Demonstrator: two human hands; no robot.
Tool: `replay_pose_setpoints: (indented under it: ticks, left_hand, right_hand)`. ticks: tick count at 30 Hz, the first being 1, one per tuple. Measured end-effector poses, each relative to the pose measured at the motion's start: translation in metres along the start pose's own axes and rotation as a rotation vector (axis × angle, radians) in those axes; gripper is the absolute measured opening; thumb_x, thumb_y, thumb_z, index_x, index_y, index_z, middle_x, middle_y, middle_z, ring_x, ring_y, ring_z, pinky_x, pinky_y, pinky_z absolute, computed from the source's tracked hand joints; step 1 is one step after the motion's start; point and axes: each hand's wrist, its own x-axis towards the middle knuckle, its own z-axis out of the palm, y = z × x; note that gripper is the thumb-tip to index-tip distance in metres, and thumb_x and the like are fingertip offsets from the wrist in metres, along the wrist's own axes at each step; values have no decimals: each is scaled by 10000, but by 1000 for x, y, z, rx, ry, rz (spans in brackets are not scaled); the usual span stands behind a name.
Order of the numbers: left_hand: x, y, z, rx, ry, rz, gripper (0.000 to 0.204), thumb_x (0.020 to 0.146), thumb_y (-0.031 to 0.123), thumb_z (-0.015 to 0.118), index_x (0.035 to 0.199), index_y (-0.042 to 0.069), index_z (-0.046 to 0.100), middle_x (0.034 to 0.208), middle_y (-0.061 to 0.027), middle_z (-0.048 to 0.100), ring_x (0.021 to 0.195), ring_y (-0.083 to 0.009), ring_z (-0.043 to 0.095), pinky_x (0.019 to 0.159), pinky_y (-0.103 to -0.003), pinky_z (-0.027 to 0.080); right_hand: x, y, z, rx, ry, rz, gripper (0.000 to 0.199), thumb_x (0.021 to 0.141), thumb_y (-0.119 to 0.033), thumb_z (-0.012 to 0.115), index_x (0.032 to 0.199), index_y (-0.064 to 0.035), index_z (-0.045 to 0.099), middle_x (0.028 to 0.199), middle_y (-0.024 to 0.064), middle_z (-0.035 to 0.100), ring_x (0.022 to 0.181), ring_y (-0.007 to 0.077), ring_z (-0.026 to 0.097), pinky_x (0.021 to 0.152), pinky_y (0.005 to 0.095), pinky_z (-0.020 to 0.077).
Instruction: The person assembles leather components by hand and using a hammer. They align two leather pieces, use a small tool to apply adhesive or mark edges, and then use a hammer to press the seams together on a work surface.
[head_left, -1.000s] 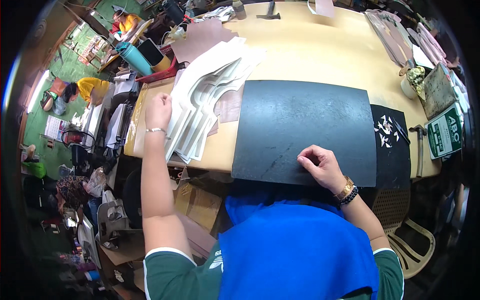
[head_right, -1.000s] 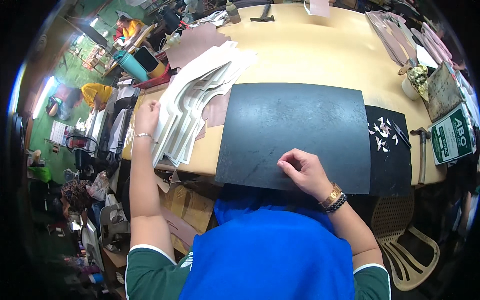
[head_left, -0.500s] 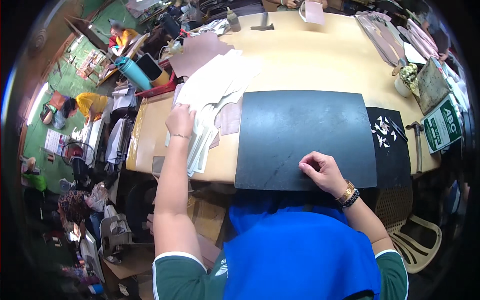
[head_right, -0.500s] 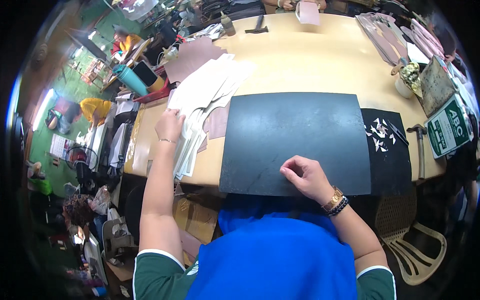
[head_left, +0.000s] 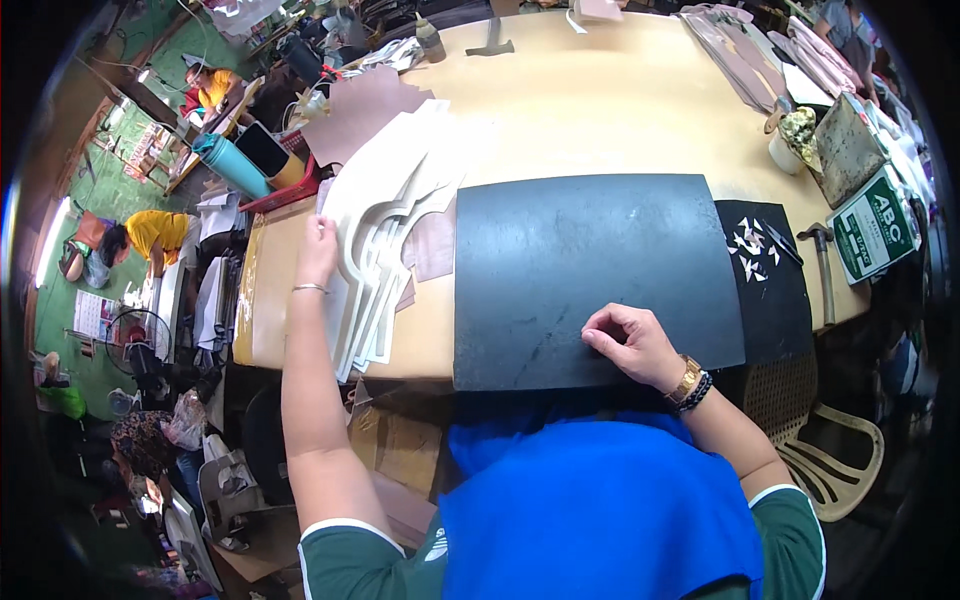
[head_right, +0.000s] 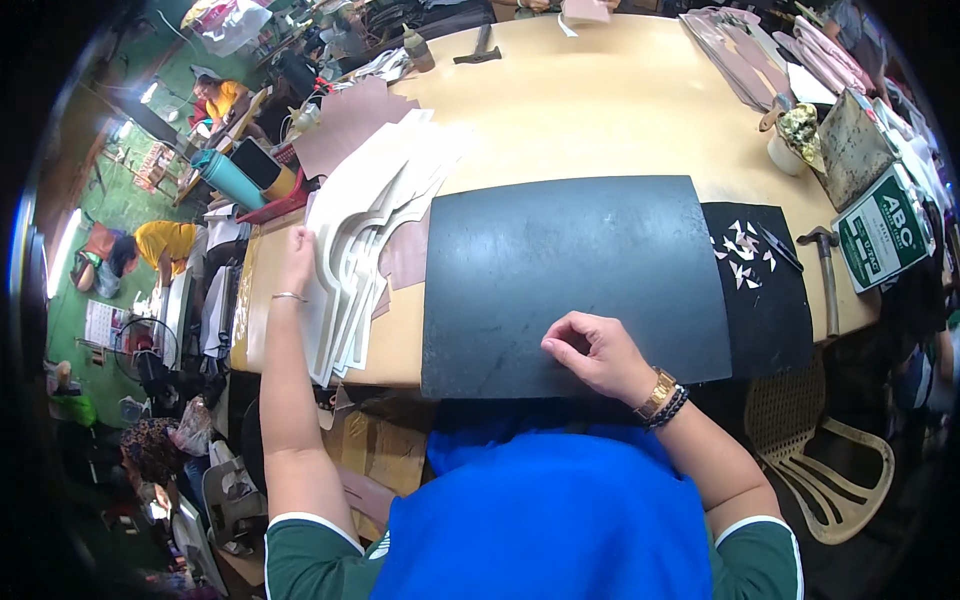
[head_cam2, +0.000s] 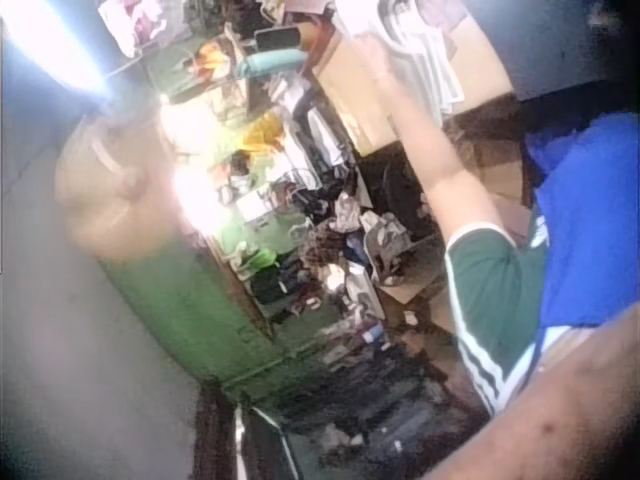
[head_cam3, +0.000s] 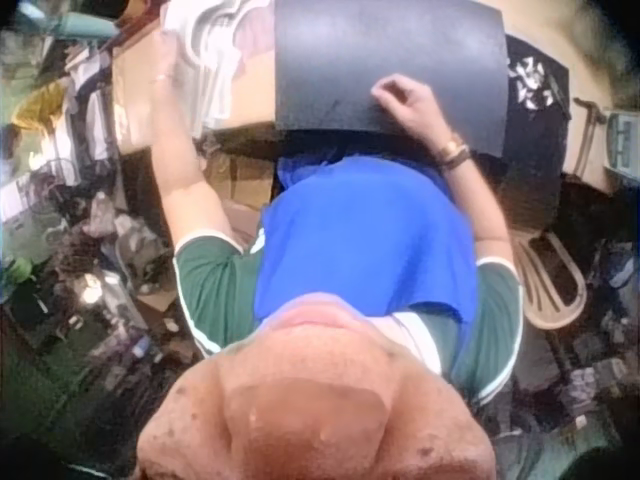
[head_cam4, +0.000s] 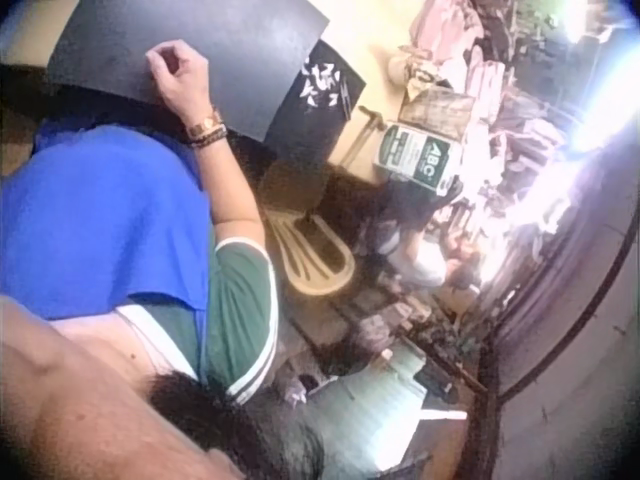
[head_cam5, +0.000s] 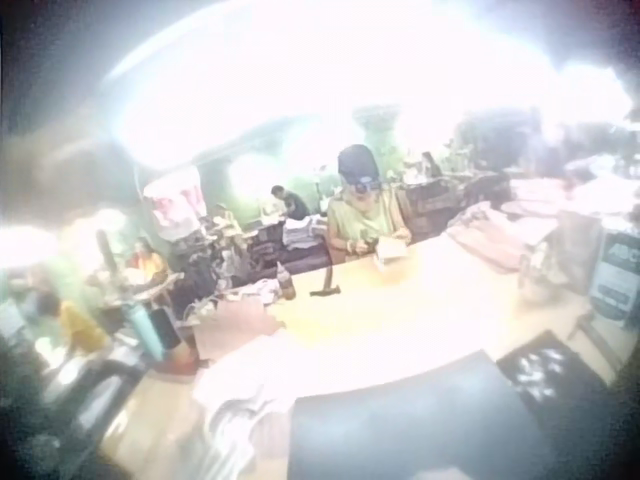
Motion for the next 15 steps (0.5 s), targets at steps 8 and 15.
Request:
replay_pose_setpoints:
  ticks: [8,15]
  left_hand:
    - [-29,162,-39,-1421,-274,-276,424,1101,203,461,1461,-17,496,1370,-158,641,1300,-271,598,1131,-431,460]
    - [-162,287,37,-1564,-66,-147,544,1091,142,468,1600,76,286,1557,-122,481,1412,-278,504,1192,-482,441]
  right_hand:
    - [1,8,-3,94,10,-40,249,968,-210,748,1130,-33,681,968,46,736,846,103,691,774,276,567]
    - [21,-18,-24,863,39,140,517,1015,-224,688,1462,-68,480,1158,106,709,975,187,729,874,353,611]
